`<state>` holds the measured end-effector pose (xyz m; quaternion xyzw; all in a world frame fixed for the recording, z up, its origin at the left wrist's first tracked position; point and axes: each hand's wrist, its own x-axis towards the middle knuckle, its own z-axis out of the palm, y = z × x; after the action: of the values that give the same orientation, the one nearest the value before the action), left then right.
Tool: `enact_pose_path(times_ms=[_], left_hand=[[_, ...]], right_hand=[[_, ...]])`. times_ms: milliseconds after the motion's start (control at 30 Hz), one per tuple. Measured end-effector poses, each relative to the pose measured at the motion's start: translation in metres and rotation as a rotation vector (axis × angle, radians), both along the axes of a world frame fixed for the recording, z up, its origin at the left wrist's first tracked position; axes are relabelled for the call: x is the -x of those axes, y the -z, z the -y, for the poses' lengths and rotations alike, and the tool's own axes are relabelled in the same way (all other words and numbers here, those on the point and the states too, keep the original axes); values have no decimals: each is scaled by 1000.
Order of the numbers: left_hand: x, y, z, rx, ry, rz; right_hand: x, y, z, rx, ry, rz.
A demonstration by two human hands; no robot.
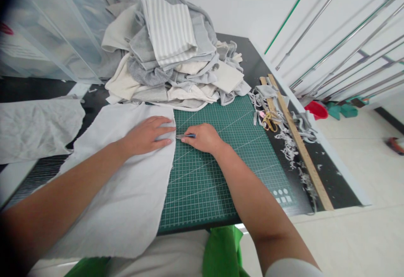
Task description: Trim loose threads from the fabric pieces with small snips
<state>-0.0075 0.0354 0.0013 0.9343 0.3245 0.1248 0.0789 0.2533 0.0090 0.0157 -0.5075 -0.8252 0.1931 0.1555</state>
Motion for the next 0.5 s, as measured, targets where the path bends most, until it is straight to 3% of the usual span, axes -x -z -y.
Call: enact_pose_path(times_ms=[500], left_hand=[[0, 0, 0, -2, -1, -2]], right_hand=[[4, 1, -1, -63, -43, 149]])
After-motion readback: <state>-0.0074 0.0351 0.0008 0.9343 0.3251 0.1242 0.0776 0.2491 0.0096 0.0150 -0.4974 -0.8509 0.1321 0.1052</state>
